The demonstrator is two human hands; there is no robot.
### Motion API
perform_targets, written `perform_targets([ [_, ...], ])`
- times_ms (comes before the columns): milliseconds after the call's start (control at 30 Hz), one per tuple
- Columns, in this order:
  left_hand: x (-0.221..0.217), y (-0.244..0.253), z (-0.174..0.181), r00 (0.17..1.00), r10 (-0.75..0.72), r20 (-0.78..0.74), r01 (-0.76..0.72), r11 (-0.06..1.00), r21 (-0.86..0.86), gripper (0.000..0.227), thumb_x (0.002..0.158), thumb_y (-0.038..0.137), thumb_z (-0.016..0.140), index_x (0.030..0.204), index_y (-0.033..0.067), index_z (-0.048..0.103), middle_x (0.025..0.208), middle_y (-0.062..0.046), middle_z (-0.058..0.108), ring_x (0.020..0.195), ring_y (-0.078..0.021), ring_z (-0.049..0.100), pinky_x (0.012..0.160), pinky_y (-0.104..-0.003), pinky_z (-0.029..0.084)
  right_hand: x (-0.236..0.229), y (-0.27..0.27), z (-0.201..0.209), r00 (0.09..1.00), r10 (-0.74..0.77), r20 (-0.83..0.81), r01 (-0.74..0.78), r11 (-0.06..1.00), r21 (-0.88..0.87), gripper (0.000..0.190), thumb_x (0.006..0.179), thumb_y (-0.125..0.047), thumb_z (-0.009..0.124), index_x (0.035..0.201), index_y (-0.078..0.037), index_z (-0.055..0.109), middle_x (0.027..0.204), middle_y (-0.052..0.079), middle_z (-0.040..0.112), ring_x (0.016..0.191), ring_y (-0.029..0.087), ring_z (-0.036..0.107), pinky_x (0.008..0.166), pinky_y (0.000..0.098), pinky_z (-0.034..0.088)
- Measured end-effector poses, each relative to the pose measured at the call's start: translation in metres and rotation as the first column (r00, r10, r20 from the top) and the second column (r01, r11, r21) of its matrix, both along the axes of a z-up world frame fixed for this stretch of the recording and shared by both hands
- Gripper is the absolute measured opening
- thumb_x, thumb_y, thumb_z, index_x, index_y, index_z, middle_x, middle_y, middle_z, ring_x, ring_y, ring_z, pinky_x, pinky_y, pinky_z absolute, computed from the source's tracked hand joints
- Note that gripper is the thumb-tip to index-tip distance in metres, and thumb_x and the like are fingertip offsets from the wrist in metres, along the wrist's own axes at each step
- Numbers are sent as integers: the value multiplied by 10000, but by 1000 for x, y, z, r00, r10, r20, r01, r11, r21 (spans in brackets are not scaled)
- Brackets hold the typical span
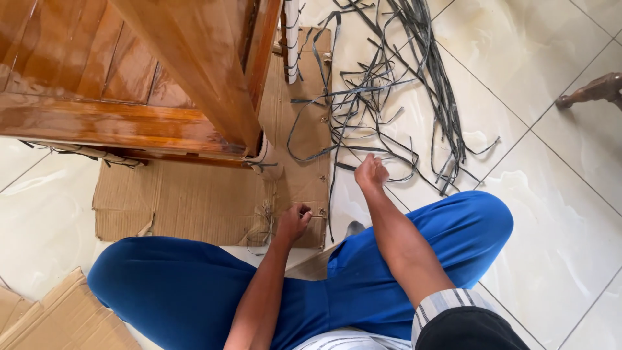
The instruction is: Wrapping the legs of a wooden table with protective plastic or cord.
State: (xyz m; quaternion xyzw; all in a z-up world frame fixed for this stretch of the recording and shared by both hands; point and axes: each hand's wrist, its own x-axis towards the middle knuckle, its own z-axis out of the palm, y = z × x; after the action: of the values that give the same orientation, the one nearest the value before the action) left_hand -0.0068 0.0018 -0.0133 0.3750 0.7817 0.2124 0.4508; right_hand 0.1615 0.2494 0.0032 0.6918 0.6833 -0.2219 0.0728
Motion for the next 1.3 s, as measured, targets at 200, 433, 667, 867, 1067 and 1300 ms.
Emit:
perform_targets([
  [200,-3,-3,10,1000,-20,0,20,999,-31,352,931,393,617,1203,197,722,1174,-109,763,1132,-320,719,1002,-496,545,-14,29,19,987,64,-150,-37,983,178,377,1034,-174,487,1360,-30,609,1485,142,473,1383,404,447,1131,564,373],
  [433,-7,-7,-17,995,-57,-81,53,997,-57,311,926,414,611,1147,230,728,1112,-81,775,1073,-310,738,970,-483,567,4,72,-47,975,-149,-167,152,988,4,478,992,-171,493,1440,-11,534,1670,105,246,1418,429,425,1100,596,433],
  [667,-3,-7,-17,996,-47,-77,45,998,-36,292,925,417,610,1142,260,723,1107,-55,776,1077,-275,739,955,-465,574,12,69,-66,977,-146,-156,142,989,-37,561,929,-187,544,1463,-17,505,1542,81,378,1282,435,566,1057,588,478],
  [867,-2,-5,-22,999,-2,-36,1,1000,-16,338,910,442,626,1170,250,725,1149,-56,772,1106,-269,732,978,-473,558,0,36,-69,930,-181,-319,202,979,32,462,934,-139,512,1359,7,617,1434,144,476,1222,478,619,1071,587,478],
  [1067,2,3,9,995,76,-64,-70,994,86,336,926,442,618,1162,229,727,1112,-82,778,1089,-309,731,984,-494,546,-43,-30,-11,805,4,-594,130,974,183,360,969,-21,492,1277,41,668,1347,228,561,1277,478,575,1104,557,466],
  [1300,-6,14,41,922,387,-25,-377,909,178,391,963,472,635,1148,144,741,1016,-212,765,1067,-443,702,952,-577,534,-67,-113,9,804,28,-594,-130,983,-130,252,916,-356,664,1109,-260,795,909,11,791,1027,262,738,950,441,552],
])
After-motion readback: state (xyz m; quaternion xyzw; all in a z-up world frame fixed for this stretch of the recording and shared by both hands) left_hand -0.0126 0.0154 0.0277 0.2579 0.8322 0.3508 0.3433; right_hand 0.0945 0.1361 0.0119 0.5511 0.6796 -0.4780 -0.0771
